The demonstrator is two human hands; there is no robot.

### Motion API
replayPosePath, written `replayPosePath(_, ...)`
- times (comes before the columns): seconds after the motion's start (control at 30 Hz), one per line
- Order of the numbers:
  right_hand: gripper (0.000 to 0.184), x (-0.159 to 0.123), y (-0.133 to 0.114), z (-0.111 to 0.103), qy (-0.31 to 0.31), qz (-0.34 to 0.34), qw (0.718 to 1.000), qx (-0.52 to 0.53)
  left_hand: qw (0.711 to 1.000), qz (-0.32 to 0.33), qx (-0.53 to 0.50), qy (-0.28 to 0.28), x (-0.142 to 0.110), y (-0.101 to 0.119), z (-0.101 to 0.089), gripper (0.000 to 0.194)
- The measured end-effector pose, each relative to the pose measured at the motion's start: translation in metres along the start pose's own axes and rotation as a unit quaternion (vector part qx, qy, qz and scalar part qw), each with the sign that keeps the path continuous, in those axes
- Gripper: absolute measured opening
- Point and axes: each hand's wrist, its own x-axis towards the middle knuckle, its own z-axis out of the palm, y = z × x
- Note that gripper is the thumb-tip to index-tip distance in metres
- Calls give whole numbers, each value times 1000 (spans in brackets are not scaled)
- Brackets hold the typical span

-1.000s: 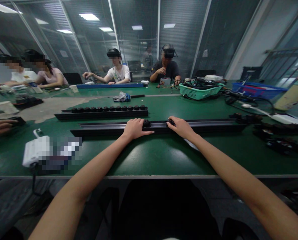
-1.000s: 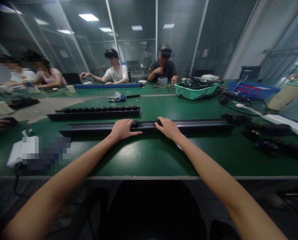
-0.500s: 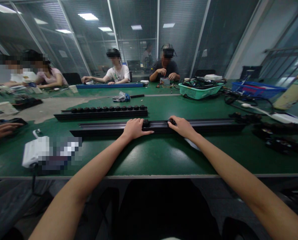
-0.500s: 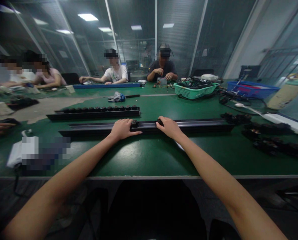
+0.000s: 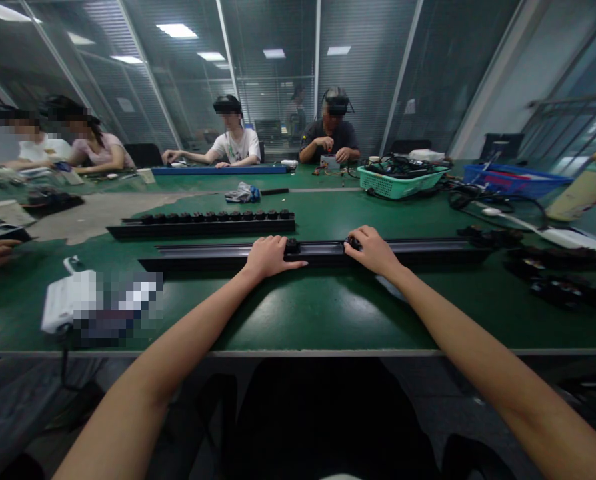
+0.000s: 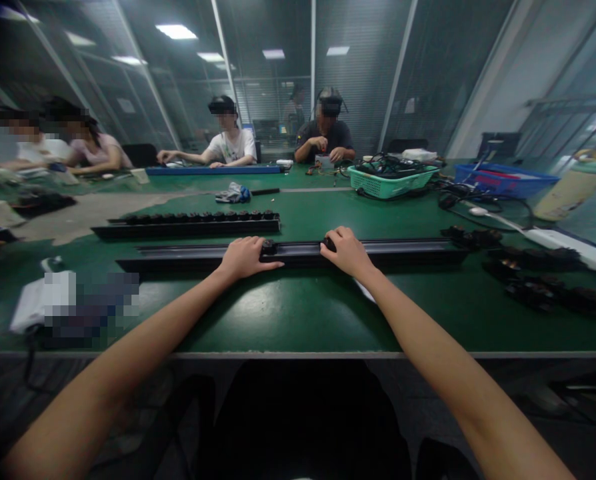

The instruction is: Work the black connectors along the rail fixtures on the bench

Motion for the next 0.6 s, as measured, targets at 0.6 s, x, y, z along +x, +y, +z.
replayPosePath(0.6, 33, 6, -2, 4, -22, 109, 994, -11, 1000, 6, 9, 7, 1, -1, 2, 99)
